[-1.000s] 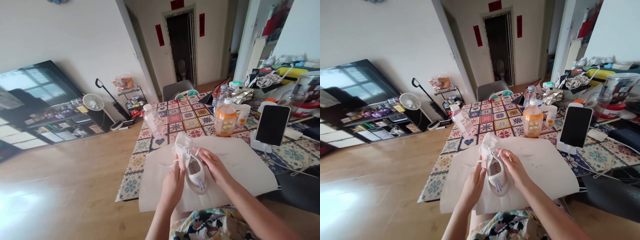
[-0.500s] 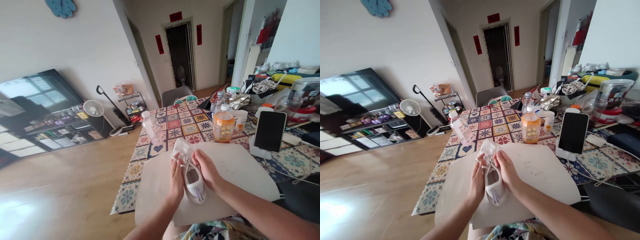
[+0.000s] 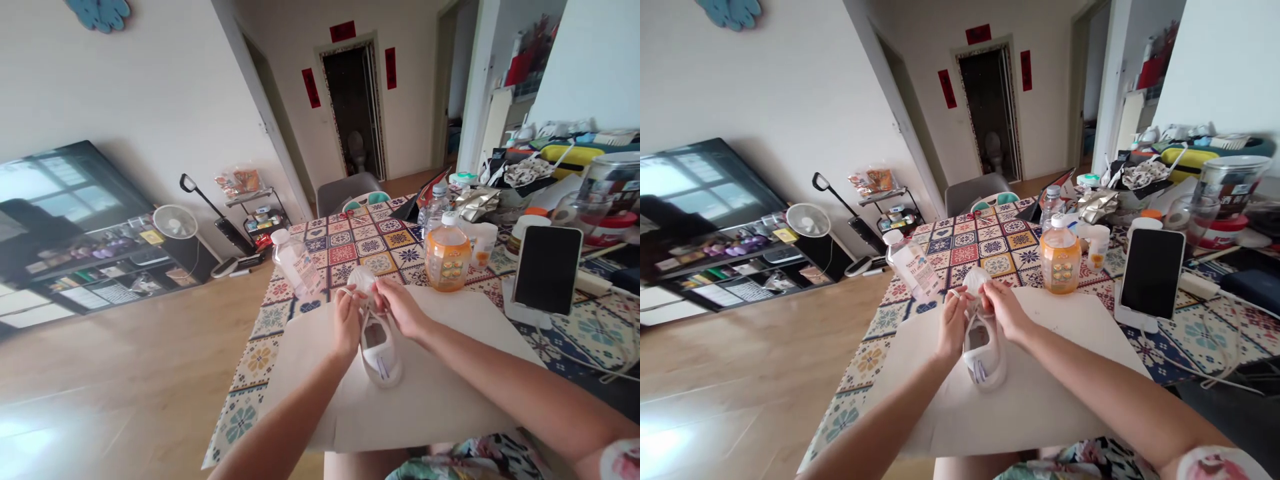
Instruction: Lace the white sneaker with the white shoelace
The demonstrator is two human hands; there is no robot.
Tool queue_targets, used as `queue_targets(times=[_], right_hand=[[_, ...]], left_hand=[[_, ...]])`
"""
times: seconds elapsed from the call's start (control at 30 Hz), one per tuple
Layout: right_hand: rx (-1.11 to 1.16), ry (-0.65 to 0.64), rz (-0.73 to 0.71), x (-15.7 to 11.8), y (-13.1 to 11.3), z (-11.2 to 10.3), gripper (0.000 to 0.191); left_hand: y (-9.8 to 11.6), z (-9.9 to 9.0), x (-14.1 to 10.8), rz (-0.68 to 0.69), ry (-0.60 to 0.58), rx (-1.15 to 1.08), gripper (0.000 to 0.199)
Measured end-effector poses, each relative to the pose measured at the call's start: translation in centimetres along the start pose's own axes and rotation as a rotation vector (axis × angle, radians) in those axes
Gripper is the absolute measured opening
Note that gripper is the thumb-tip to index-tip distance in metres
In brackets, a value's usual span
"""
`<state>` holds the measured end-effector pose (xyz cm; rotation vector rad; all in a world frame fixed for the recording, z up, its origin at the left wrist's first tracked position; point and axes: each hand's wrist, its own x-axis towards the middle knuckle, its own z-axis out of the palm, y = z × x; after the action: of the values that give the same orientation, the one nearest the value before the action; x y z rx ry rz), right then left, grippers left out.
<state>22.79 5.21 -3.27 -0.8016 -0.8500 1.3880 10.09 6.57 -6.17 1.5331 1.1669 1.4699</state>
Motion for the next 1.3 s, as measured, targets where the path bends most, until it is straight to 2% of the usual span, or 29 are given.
queue_targets(times=[0.07, 0.17, 0.27, 0.4, 0.5, 0.6, 0.73, 0.83, 0.9, 0.97, 1.07, 1.2, 1.3], right_hand=[[0.004, -0.036, 0.002, 1.7, -1.7, -0.2, 0.046], [-0.016, -0.097, -0.001, 3.9, -4.0, -0.2, 0.044], [-0.166, -0.206, 0.015, 4.6, -4.9, -0.1, 0.039], [-0.537, -0.458, -0.037, 3.6, -4.5, -0.7, 0.031], [-0.600, -0.530, -0.033, 2.7, -4.0, -1.2, 0.034], [-0.577, -0.504, 0.024, 2.4, -3.5, -1.3, 0.042], [-0.567, -0.450, -0.033, 2.2, -3.0, -1.0, 0.049], [-0.528, -0.412, -0.105, 2.0, -2.8, -0.7, 0.043], [-0.462, -0.332, -0.096, 2.1, -2.7, -0.6, 0.037], [-0.356, -0.220, -0.030, 2.4, -2.7, -0.8, 0.034], [-0.216, -0.095, 0.036, 3.1, -2.6, -1.1, 0.032], [-0.076, -0.081, 0.110, 3.7, -2.7, -1.5, 0.029], [-0.044, -0.095, 0.166, 3.8, -2.9, -1.6, 0.028]], left_hand=[[1.3, -0.4, 1.9, 0.040, 0.007, 0.004, 0.029], [3.5, -1.0, 4.9, 0.061, -0.061, 0.020, 0.027], [4.9, -1.4, 6.6, 0.228, -0.151, 0.094, 0.028], [4.9, -1.6, 6.4, 0.498, -0.301, 0.327, 0.028], [4.3, -1.8, 5.4, 0.624, -0.311, 0.487, 0.029], [4.0, -2.1, 4.6, 0.627, -0.389, 0.496, 0.034], [4.1, -2.3, 4.0, 0.481, -0.497, 0.450, 0.040], [4.2, -2.5, 3.9, 0.409, -0.564, 0.450, 0.043], [4.2, -2.6, 3.9, 0.398, -0.588, 0.442, 0.048], [4.1, -2.7, 3.7, 0.394, -0.561, 0.459, 0.050], [3.7, -2.6, 3.6, 0.406, -0.459, 0.524, 0.038], [3.4, -2.5, 3.6, 0.489, -0.342, 0.528, 0.024], [3.3, -2.6, 3.8, 0.550, -0.300, 0.548, 0.021]])
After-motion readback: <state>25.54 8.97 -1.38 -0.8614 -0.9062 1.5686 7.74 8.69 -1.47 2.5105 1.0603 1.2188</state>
